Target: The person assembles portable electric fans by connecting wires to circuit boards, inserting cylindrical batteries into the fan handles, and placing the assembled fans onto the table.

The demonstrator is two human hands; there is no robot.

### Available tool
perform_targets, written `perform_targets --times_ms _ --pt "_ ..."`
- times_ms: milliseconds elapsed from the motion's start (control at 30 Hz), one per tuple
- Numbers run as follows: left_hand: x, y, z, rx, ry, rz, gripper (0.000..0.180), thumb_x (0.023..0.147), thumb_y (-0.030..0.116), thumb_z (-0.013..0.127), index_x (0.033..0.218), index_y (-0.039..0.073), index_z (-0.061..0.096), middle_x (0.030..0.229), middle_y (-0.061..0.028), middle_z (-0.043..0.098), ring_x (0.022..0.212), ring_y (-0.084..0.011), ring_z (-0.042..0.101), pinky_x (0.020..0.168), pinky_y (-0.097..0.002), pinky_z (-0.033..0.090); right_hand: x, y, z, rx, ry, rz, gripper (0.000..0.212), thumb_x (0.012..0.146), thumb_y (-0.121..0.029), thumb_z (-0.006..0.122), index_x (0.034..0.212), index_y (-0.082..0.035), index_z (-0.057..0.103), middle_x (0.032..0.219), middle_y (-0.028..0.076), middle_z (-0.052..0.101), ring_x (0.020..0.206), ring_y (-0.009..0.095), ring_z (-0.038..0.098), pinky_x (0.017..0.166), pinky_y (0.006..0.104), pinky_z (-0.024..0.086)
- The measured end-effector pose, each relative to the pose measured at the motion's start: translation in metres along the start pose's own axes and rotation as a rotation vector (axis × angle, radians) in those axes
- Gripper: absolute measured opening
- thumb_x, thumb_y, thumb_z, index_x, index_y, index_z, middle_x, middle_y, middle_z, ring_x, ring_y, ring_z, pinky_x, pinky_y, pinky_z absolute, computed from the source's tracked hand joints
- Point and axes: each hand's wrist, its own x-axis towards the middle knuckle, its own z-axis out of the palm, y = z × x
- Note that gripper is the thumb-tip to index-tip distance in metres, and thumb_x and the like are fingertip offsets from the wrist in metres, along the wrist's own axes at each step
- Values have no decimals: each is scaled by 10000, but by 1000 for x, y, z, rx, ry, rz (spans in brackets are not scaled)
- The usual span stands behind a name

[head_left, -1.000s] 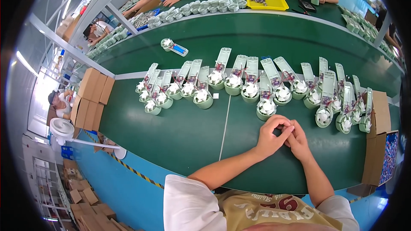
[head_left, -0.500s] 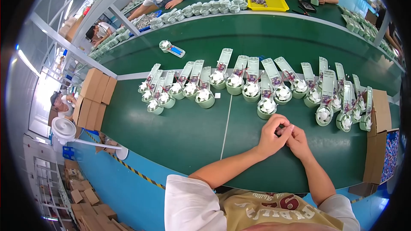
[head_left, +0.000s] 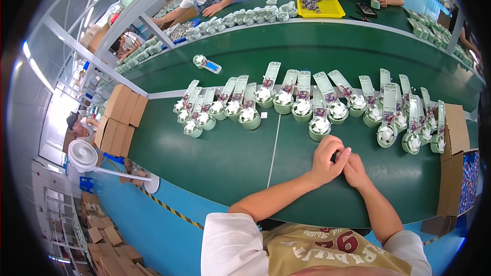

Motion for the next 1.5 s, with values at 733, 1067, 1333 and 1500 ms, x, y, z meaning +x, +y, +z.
perform_targets --times_ms 733,1067,1333,1500 --pt "94 276 -55 -1067 439 -479 377 871 -37 530 521 101 507 557 -15 570 502 -139 528 496 -209 462 12 -30 4 36 -51 -16 343 834 119 347 924 18 662 923 71 571 744 134 564 669 262 525" --pt "134 260 -55 -480 -537 -795 148 946 2 435 834 64 509 654 -69 552 469 -186 456 678 -247 469 12 -29 12 38 -121 -173 302 762 113 441 916 -6 673 931 104 636 856 219 658 738 334 549" --pt "43 286 -139 -709 -594 -837 119 959 27 432 878 57 513 742 -78 566 584 -191 471 736 -266 456 -2 -18 -6 -7 -52 -144 287 774 98 450 876 -34 684 870 94 645 798 236 670 725 349 554" --pt "103 250 -42 -560 -362 -897 104 968 44 430 909 52 515 804 -85 575 667 -194 481 777 -279 446 8 -23 14 -73 -55 -172 308 761 109 455 885 -49 688 866 94 646 799 236 669 733 342 563"
